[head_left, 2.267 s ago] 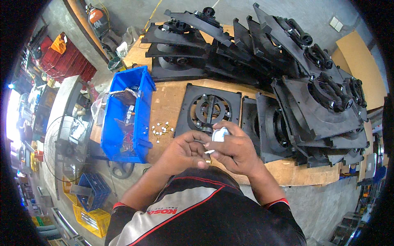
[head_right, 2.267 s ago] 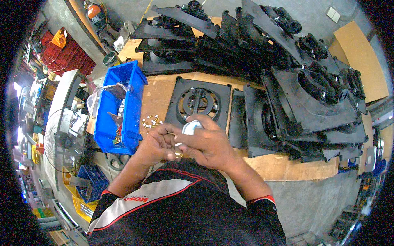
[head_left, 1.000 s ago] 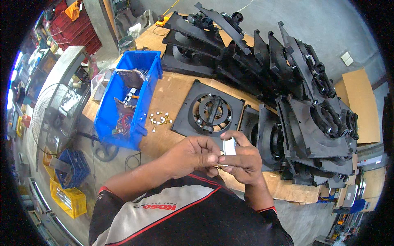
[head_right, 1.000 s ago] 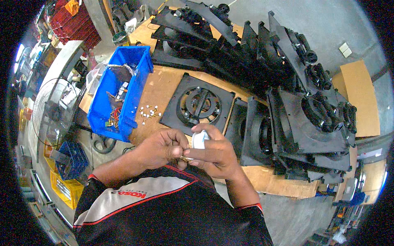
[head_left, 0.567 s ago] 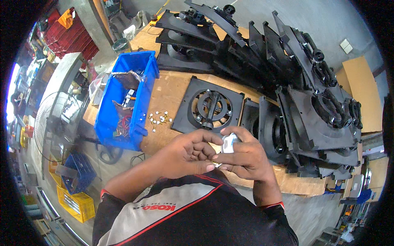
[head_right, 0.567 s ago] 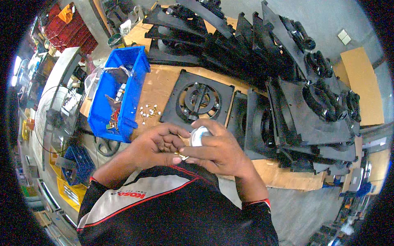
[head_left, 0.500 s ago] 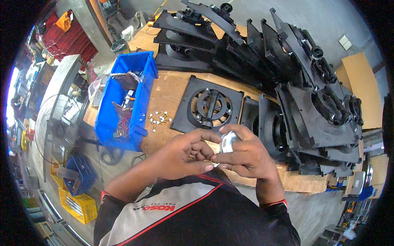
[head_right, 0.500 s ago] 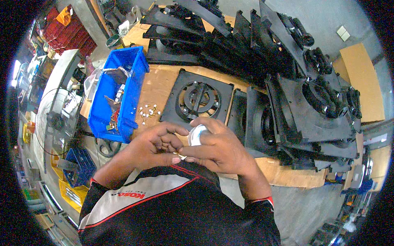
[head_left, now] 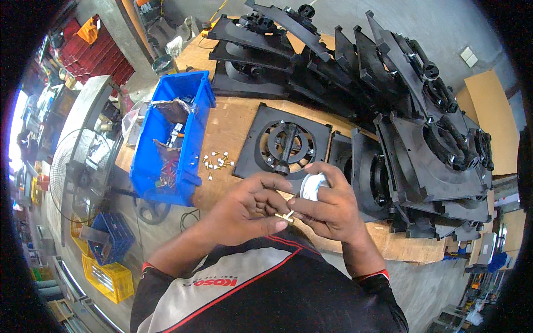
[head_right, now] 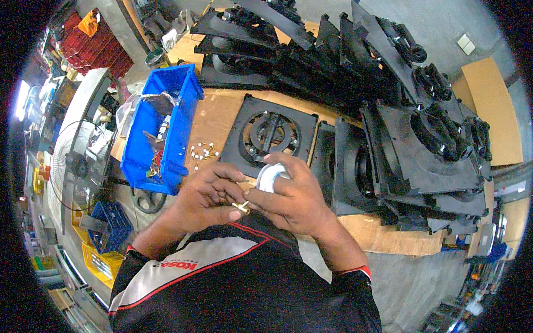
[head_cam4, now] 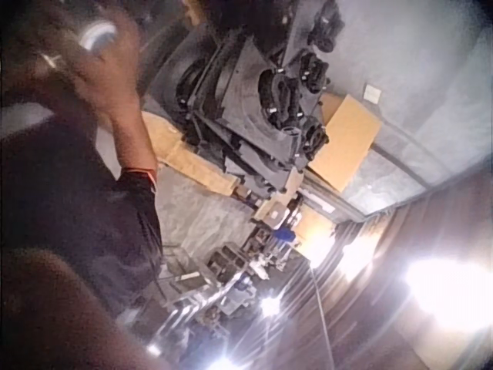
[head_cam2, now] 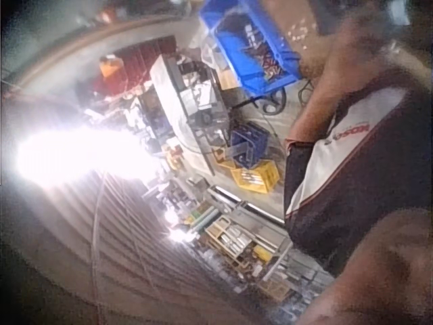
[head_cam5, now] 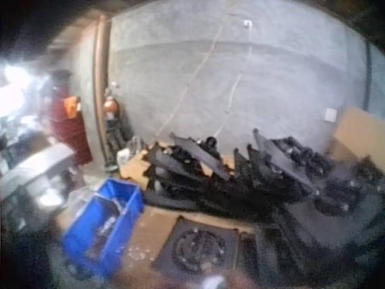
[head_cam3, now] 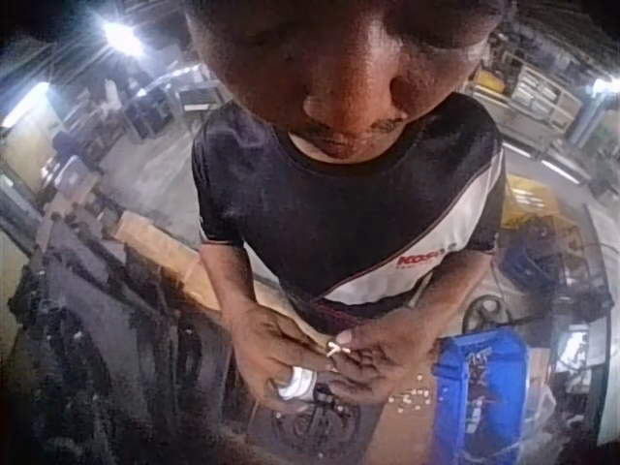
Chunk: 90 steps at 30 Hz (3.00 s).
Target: The person repeatedly picks small white and gold-colored components from a blue bin and a workbench, then joins them by hand. The person places the assembled units onto a black fan-like frame on the table. The person continues this cycle throughout the clip.
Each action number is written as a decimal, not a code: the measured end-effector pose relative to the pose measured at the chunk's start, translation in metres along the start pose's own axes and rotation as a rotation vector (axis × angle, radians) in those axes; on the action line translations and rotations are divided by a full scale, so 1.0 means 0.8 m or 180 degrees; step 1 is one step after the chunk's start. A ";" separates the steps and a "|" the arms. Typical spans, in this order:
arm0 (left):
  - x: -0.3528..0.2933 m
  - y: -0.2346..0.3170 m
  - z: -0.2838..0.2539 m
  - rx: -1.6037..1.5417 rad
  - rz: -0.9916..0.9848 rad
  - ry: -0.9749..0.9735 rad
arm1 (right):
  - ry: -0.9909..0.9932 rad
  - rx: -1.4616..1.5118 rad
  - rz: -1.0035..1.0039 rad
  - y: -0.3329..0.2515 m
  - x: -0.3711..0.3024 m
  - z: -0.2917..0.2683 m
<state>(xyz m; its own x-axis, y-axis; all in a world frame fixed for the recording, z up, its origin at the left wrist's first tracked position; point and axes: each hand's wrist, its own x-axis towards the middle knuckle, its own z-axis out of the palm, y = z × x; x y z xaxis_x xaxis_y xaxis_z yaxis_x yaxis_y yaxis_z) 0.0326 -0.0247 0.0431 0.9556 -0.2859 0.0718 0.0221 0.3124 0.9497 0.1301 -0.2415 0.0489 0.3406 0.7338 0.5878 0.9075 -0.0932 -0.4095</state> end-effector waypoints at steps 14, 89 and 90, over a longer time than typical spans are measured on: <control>0.011 -0.012 0.006 0.2734 0.1989 0.1083 | 0.0500 0.1054 0.1058 -0.026 -0.006 0.039; 0.014 -0.004 -0.020 -0.0295 -0.1156 0.0583 | 0.0017 0.0799 0.1387 -0.009 -0.015 0.057; 0.014 -0.005 -0.020 -0.0217 -0.1072 0.0632 | 0.0117 0.0807 0.1378 -0.009 -0.015 0.057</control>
<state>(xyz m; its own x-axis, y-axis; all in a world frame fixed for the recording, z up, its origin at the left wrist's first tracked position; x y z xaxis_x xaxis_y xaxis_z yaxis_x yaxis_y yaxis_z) 0.0482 -0.0151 0.0351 0.9296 -0.2039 -0.3070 0.3571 0.2925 0.8871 0.1080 -0.2189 0.0127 0.6853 0.6393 0.3488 0.5943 -0.2141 -0.7753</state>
